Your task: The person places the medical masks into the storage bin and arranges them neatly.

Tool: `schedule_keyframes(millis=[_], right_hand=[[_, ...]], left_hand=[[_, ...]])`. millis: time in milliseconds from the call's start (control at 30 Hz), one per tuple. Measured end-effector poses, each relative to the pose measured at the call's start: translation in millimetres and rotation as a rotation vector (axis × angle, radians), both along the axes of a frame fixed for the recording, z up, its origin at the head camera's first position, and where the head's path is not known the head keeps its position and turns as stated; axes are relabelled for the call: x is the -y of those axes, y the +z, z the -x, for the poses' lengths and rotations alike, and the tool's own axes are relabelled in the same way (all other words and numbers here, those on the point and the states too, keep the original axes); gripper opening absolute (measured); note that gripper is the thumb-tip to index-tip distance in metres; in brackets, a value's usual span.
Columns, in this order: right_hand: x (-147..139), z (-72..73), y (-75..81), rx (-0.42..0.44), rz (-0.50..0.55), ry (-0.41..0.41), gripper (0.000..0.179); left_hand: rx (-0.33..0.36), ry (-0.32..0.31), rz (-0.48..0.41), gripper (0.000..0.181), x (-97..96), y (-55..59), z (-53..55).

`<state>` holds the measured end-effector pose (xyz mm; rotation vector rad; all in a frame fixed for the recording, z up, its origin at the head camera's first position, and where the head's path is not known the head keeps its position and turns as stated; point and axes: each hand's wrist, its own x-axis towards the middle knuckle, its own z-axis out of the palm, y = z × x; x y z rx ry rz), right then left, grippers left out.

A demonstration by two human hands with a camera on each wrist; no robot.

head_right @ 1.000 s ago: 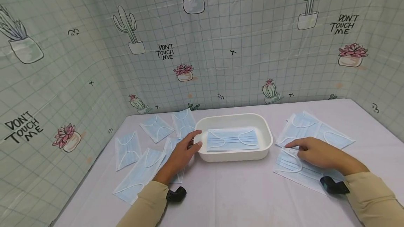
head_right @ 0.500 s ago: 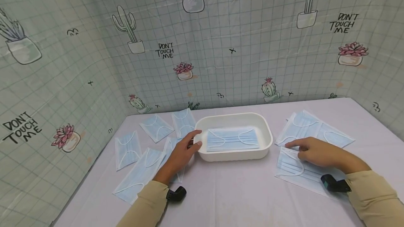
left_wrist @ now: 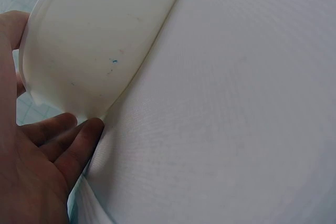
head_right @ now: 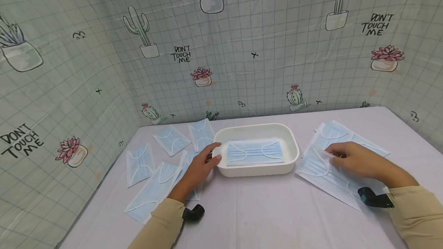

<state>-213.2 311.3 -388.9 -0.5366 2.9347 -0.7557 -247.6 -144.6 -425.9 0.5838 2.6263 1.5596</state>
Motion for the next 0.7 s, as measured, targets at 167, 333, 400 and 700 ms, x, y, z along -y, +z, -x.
schedule_keyframes(millis=[167, 333, 400, 700], right_hand=[[-5.0, 0.0, 1.9, -0.014, -0.006, -0.035, 0.032], [-9.6, 1.2, 1.3, 0.003, -0.004, -0.078, 0.04], [-10.8, 1.2, 1.0, -0.018, 0.002, -0.087, 0.039], [-14.0, -0.9, -1.9, 0.058, 0.083, -0.221, 0.039]], left_hand=[[-0.008, -0.003, -0.011, 0.052, -0.1, 1.2, -0.8], [-0.009, -0.001, -0.008, 0.051, 0.1, 1.7, -0.8], [-0.007, 0.001, 0.0, 0.051, 0.6, 1.6, -0.2], [-0.007, -0.011, 0.004, 0.051, 4.5, 1.9, 2.3]])
